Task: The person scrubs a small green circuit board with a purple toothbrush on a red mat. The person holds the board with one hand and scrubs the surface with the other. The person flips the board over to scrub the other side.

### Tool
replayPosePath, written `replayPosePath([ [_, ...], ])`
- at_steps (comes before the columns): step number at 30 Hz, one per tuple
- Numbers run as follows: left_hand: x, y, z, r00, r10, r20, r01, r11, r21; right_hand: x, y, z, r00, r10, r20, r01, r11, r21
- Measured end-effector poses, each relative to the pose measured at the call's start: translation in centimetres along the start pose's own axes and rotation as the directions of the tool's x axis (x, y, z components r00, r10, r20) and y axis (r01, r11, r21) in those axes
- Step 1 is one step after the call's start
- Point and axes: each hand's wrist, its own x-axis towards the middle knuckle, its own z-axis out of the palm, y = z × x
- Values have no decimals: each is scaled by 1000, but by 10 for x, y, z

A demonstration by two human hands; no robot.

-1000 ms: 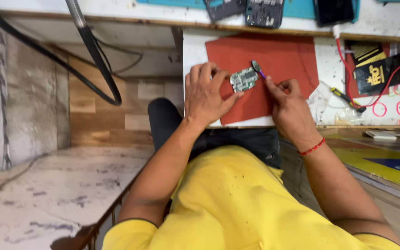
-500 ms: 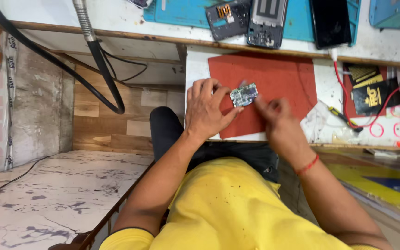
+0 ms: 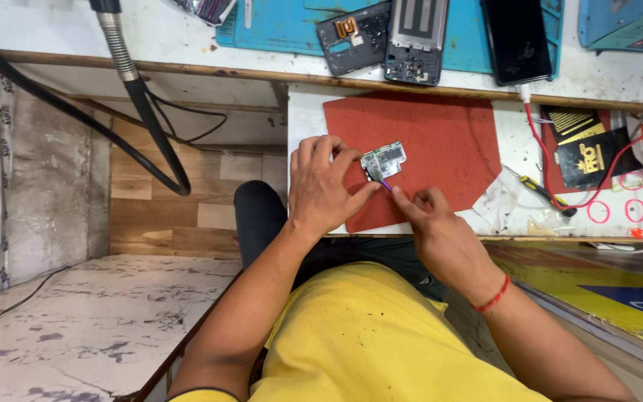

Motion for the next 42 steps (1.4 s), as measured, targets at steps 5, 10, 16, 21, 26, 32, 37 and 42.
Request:
replayPosePath([
  [5, 0, 1, 1, 999, -36, -6, 36, 999, -41, 19, 8, 0, 989, -64, -133, 63, 998, -13],
  [10, 2, 1, 0, 1000, -22, -14, 21, 999, -44, 9, 6, -5, 997, 12, -70, -16, 998, -63],
  [16, -3, -2, 0, 1000, -8, -6, 8, 1000, -28, 10, 2, -1, 999, -29, -37, 27, 999, -45],
  [21, 0, -2, -1, 999, -33, -3, 33, 998, -45, -1, -9, -1, 992, 96, 80, -88, 992, -94],
  [26, -1, -6, 4, 998, -57, -6, 57, 995, -78, 20, -9, 12, 997, -20, -74, 17, 999, -41],
  [32, 6, -7, 4, 998, -43, -40, 40, 996, -78, 23, -10, 4, 993, -40, -108, 34, 998, -58],
  [37, 2, -8, 5, 1000, -22, -1, 22, 994, -105, 7, -12, 7, 996, 21, -86, -27, 997, -72],
  [42, 3, -6, 2, 999, 1, -38, -4, 996, -88, 14, 3, 1, 955, -2, -295, -32, 994, -108],
])
